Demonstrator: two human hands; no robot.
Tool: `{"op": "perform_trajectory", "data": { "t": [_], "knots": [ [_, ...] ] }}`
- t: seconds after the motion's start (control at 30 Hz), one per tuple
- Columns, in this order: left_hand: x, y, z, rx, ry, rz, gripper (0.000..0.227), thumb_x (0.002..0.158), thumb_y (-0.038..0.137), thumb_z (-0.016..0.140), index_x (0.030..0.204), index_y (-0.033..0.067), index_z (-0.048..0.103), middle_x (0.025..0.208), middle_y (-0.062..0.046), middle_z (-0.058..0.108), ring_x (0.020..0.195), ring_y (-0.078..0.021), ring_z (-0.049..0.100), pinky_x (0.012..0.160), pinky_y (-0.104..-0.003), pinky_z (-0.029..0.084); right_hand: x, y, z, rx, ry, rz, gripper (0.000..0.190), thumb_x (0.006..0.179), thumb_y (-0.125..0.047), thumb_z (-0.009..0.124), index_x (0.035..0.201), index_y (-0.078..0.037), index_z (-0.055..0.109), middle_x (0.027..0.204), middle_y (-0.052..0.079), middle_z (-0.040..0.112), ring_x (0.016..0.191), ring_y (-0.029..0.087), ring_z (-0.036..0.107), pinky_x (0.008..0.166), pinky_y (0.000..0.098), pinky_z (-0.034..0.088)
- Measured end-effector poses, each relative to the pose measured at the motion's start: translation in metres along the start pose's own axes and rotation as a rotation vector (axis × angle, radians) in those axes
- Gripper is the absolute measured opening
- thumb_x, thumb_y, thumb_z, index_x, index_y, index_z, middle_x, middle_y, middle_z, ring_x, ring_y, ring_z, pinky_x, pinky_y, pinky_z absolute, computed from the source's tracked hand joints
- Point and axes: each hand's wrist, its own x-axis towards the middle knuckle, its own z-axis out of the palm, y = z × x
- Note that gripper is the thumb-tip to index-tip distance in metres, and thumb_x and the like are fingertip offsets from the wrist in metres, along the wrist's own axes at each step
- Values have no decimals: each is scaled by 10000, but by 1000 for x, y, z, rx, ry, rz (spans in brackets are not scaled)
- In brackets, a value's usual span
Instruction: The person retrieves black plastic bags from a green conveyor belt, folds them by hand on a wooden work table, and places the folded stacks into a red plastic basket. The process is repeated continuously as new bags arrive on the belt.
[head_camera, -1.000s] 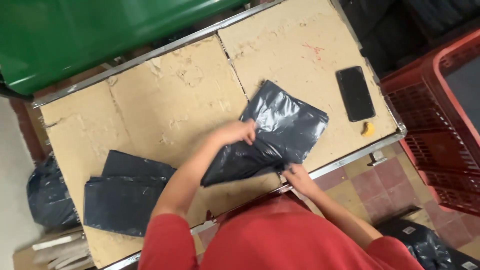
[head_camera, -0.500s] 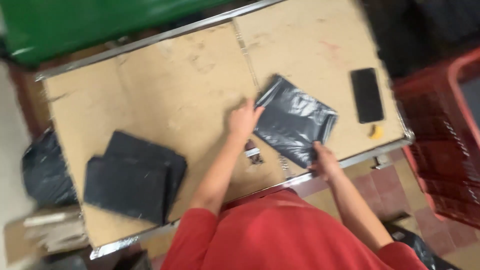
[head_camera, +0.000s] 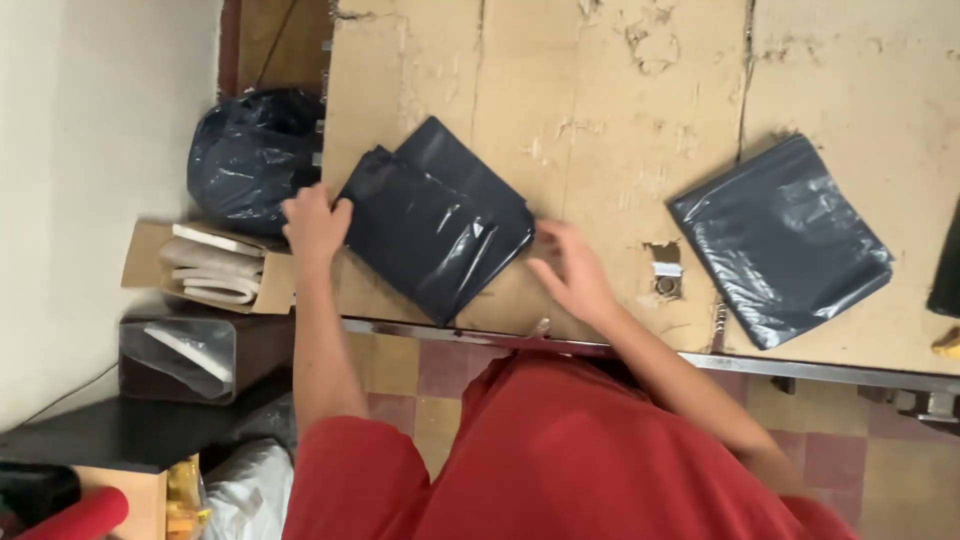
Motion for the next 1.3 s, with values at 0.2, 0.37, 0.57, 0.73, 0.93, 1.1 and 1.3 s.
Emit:
{"op": "perform_trajectory", "data": {
  "t": [0.2, 0.37, 0.57, 0.73, 0.93, 1.1, 1.3],
  "knots": [
    [-6, 17, -6, -498, 80, 511, 183, 998, 137, 611, 1170, 78, 586, 1044, -201, 597, 1090, -445, 583, 891, -539, 488, 63, 21, 64, -33, -158, 195, 883, 827, -485, 783, 1453, 4, 396, 1332, 252, 542, 1105, 376, 643, 948, 498, 528],
    [8, 44, 8, -496, 100, 587, 192, 1031, 189, 556, 1200, 96, 562, 1070, -183, 625, 1079, -418, 610, 937, -527, 485, 84, 24, 65, -19, -254, 387, 755, 759, -453, 838, 1322, -33, 562, 1284, 220, 605, 1233, 388, 583, 1054, 470, 459],
    [30, 68, 30, -123, 198, 473, 339, 948, 387, 662, 1145, 140, 541, 1114, -69, 556, 1107, -307, 554, 921, -495, 495, 105, 68, 75, -358, -274, 475, 489, 811, -462, 753, 1184, -158, 667, 1172, 132, 697, 1166, 336, 639, 972, 471, 508],
    [27, 83, 21, -45, 31, 422, 425, 952, 545, 632, 1155, 175, 584, 1126, -25, 549, 1145, -277, 508, 894, -542, 493, 87, 52, 69, -371, -155, 446, 477, 836, -391, 750, 1225, -137, 643, 1163, 153, 701, 1157, 345, 649, 964, 474, 520],
    [-67, 155, -59, -188, 282, 1004, 300, 1019, 418, 626, 1130, 141, 591, 1090, -65, 607, 940, -308, 692, 767, -393, 576, 19, 62, -22, 64, 90, 192, 1089, 652, -390, 936, 1528, -93, 362, 1453, 237, 462, 1408, 416, 384, 1209, 497, 292],
    [-108, 274, -87, -453, 107, 927, 383, 972, 304, 692, 1198, 17, 577, 972, -266, 663, 889, -481, 662, 742, -571, 530, -44, 46, -173, 196, 173, 240, 220, 795, -155, 861, 981, -76, 773, 891, 93, 762, 835, 115, 664, 759, 306, 566],
    [-112, 444, 56, -659, -440, 1044, 605, 1078, 281, 465, 1513, -74, 238, 1530, -370, 317, 1443, -478, 317, 1220, -532, 234, -103, 80, -311, 227, 348, 542, 223, 775, -137, 844, 968, -114, 735, 833, -38, 625, 826, 104, 574, 778, 290, 503]
  ]
}}
